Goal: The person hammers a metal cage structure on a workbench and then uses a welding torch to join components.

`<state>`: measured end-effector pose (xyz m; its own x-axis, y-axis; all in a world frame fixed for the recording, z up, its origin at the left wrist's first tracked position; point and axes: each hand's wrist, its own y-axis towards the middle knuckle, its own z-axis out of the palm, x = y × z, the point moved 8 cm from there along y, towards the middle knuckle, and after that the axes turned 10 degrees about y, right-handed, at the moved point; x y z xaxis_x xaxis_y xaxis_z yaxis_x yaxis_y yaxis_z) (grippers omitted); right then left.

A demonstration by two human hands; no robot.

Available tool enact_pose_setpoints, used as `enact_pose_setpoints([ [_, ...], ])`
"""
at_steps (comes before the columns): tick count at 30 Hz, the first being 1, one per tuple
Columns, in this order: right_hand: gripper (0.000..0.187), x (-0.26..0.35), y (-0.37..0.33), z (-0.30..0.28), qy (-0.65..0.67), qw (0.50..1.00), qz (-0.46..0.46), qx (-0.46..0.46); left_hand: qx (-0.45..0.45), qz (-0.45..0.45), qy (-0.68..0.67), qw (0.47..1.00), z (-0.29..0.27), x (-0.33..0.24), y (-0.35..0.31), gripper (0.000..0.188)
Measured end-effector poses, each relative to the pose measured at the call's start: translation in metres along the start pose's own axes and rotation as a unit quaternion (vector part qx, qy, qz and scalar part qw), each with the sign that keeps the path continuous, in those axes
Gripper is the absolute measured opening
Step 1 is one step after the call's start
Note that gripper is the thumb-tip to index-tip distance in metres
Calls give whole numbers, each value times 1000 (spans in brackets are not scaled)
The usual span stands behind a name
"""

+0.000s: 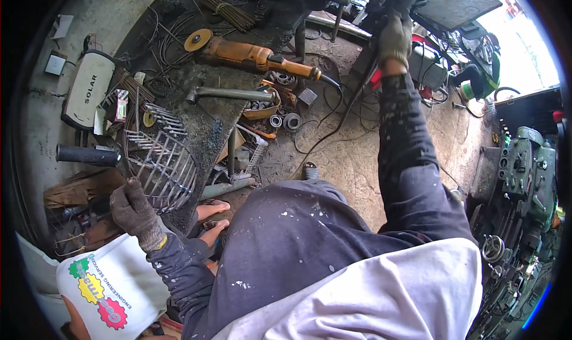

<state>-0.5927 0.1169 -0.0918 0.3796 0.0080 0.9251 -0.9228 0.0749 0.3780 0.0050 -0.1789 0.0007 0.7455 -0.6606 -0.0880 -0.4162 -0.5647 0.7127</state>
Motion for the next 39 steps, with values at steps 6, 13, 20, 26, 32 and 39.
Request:
enact_pose_setpoints([
  [6,58,-8,42,62,-26,993,-49,-108,22,-35,11,999,5,10,-4,45],
  [13,54,-12,39,107,1,996,-62,-70,-3,-33,13,999,-2,14,-6,39],
  [20,31,15,10,120,-119,971,-196,-61,-26,-19,17,999,-9,1,-6,35],
  [26,43,26,-3,118,-136,984,-101,44,-31,-40,19,999,-10,9,-9,36],
  [32,43,9,-15,123,-197,973,-72,93,-25,-15,34,999,-13,5,-6,37],
  [39,67,-4,-9,105,-232,971,-48,35,15,-34,19,999,-13,4,-4,35],
])
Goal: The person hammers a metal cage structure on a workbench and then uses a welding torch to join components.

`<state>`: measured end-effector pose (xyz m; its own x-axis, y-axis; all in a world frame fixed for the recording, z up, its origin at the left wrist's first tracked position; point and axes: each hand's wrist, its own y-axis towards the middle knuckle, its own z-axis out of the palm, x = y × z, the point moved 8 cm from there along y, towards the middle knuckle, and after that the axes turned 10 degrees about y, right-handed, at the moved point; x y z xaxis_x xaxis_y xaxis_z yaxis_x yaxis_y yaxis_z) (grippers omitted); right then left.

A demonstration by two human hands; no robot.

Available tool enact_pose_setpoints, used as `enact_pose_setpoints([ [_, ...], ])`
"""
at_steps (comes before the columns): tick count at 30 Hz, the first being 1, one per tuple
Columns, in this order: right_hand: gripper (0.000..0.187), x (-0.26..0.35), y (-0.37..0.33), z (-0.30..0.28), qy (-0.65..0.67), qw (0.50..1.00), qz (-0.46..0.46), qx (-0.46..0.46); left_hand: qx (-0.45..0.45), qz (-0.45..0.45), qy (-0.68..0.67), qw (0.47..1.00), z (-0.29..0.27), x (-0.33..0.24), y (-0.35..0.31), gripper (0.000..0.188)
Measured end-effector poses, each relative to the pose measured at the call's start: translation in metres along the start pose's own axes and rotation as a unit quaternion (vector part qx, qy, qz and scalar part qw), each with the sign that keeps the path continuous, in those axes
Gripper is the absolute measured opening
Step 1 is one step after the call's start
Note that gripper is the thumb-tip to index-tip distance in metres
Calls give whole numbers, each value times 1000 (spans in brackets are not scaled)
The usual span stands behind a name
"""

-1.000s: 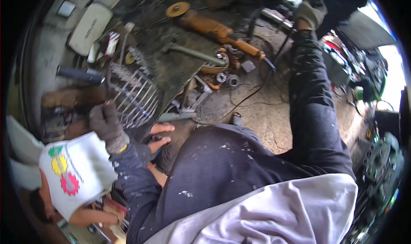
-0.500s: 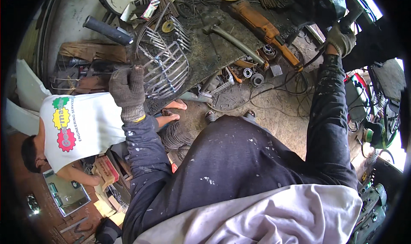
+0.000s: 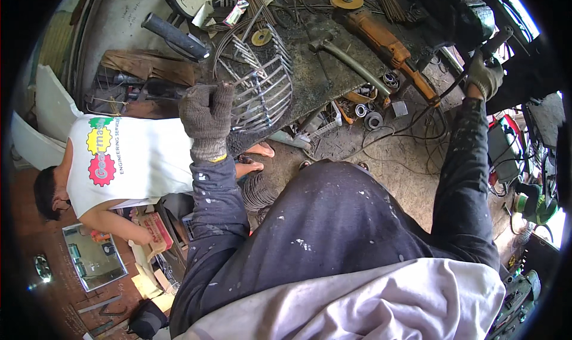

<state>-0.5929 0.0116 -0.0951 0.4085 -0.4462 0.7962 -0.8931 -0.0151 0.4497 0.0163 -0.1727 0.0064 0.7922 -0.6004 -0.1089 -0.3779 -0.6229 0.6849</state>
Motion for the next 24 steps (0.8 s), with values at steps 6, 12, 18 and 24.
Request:
enact_pose_setpoints([
  [6,21,70,-141,-52,466,879,-102,5,-15,24,11,1000,-3,-2,-5,35],
  [12,36,214,-334,-25,416,691,-73,587,-22,33,-15,999,-3,-1,-3,34],
  [18,53,275,-367,-1,273,709,-136,636,-10,54,-8,998,-3,3,-6,34],
  [24,49,290,-388,-1,261,731,-183,603,9,35,-35,999,-10,3,-8,35],
])
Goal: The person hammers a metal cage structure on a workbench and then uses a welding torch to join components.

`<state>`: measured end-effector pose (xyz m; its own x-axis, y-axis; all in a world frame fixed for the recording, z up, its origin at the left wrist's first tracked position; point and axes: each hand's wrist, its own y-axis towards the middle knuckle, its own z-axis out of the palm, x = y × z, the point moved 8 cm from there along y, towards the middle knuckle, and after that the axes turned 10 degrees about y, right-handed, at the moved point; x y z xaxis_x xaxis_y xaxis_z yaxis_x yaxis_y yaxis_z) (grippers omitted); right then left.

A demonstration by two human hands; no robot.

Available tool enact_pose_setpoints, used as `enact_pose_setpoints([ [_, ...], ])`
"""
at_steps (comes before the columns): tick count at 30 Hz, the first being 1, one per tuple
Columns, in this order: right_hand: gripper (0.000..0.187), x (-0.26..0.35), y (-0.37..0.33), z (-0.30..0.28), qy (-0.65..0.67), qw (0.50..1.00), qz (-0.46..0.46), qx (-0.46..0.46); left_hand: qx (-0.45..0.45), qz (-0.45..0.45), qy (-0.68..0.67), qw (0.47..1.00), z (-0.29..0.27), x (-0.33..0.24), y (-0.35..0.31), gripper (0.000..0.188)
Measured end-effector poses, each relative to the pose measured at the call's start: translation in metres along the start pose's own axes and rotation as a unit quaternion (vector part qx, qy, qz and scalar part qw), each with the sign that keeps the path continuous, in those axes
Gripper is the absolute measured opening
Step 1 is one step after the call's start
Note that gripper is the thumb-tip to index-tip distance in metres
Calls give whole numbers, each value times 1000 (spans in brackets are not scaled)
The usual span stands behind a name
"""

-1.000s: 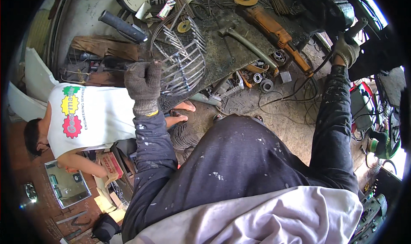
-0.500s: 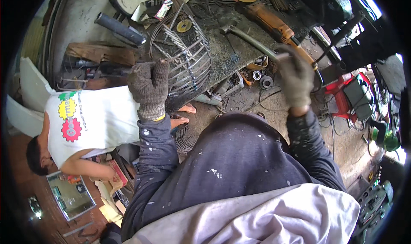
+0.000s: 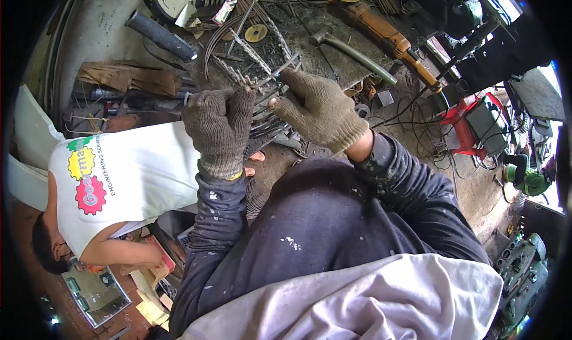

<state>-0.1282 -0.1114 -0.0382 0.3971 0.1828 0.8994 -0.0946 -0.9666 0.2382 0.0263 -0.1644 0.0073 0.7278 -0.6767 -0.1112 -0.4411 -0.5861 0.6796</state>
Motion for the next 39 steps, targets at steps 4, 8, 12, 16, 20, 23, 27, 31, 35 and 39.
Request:
enact_pose_setpoints([
  [4,55,2,-7,9,-3,1000,-7,-31,-11,14,-20,1000,0,3,-1,35],
  [8,49,9,-13,4,-9,999,-27,-45,-39,-4,10,999,0,13,-4,34],
  [12,34,26,-28,-9,41,984,-163,-51,9,-25,-16,1000,6,20,2,33],
  [16,44,-14,-41,-35,108,980,-51,-162,-29,-24,-143,989,5,38,-8,34],
  [20,53,-10,-40,-56,49,965,-129,-224,-88,-229,-335,910,5,69,-19,38],
  [23,70,-14,-39,-40,268,956,-93,-72,-16,-161,-380,911,6,50,-3,38],
  [27,78,-3,-47,-23,356,933,-46,25,-5,-140,-434,890,21,51,-11,23],
  [31,76,9,-51,-23,354,931,-86,26,-20,-177,-509,842,30,51,-12,17],
  [35,75,15,-49,-27,322,939,-119,10,-61,-229,-486,841,39,64,-22,24],
  [39,75,14,-51,-27,316,939,-134,-3,-75,-241,-440,861,40,70,-27,23],
])
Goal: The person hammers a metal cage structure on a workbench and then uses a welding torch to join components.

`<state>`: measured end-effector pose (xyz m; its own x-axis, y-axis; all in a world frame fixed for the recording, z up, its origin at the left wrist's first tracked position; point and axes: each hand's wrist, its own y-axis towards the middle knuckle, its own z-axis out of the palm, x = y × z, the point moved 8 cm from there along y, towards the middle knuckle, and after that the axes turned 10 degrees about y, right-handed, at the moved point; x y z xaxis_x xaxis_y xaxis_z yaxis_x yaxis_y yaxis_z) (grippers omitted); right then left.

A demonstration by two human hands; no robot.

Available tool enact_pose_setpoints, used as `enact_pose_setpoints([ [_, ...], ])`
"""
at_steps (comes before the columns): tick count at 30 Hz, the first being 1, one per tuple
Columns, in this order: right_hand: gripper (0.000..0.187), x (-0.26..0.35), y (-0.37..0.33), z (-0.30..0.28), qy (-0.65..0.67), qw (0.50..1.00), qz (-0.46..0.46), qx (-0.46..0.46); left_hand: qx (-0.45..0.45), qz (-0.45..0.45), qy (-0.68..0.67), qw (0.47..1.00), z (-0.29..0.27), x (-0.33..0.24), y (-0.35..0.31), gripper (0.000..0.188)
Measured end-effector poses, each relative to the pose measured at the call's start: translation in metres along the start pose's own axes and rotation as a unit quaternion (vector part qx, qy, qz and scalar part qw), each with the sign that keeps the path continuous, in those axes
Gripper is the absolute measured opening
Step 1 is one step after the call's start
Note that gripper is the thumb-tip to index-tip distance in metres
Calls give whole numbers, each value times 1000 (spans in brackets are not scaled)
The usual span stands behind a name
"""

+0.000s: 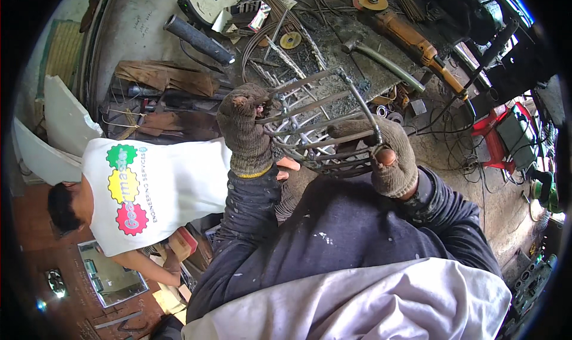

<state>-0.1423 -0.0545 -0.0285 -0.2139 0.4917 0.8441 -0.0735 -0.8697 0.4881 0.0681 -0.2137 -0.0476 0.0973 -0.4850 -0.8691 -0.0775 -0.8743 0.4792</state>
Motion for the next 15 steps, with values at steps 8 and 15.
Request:
enact_pose_setpoints([
  [8,78,-7,12,-9,4,1000,22,-15,45,-43,-41,997,18,-11,15,35],
  [15,91,-31,9,-18,91,990,78,-78,48,-39,-30,998,15,2,6,21],
])
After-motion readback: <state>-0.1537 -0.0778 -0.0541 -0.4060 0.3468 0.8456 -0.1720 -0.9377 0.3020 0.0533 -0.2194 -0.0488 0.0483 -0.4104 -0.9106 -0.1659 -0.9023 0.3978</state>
